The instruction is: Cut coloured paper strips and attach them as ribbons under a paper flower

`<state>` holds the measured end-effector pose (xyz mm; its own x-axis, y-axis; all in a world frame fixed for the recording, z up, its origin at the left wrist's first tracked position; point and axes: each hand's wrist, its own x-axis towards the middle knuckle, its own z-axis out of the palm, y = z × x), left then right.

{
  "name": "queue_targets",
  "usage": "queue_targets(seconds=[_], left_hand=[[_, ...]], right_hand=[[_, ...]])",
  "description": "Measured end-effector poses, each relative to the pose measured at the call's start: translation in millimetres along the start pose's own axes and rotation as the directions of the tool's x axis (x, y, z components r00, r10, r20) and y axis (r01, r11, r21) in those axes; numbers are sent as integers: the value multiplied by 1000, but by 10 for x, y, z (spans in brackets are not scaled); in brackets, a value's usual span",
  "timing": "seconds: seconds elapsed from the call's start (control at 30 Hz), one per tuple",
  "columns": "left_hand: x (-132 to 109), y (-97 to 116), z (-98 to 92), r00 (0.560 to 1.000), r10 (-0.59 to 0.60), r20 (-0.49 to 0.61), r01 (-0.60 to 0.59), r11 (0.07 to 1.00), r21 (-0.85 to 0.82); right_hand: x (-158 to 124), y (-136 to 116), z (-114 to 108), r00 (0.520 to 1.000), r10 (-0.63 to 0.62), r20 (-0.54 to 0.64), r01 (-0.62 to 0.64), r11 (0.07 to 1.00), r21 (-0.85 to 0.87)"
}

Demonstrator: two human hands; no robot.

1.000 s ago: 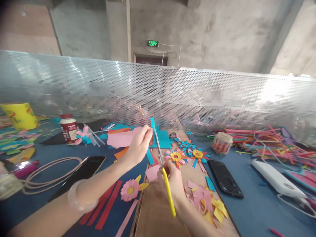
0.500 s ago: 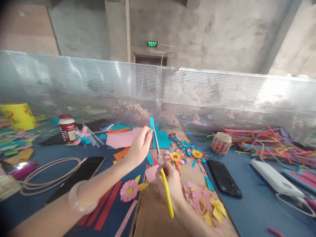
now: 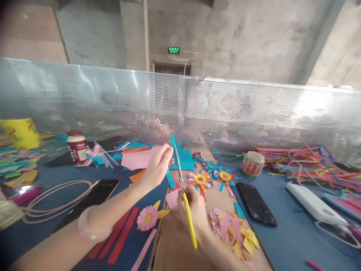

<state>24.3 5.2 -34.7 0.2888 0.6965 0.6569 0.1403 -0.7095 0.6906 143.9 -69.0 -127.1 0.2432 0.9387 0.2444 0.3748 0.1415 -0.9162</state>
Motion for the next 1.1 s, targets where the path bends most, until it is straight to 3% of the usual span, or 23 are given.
queue_targets(seconds=[0.23, 0.47, 1.1], left_hand=[[40, -45, -36, 1000, 22, -4, -22, 999, -30], [53, -29, -46, 997, 42, -58, -39, 998, 51], [5, -23, -15, 999, -15, 44, 18, 998, -60]], right_hand=[[-19, -103, -16, 999, -39, -11, 39, 999, -34], [-28, -135, -5, 1000, -28, -6, 28, 999, -40], [-38, -52, 0, 998, -19, 65, 22, 999, -45]])
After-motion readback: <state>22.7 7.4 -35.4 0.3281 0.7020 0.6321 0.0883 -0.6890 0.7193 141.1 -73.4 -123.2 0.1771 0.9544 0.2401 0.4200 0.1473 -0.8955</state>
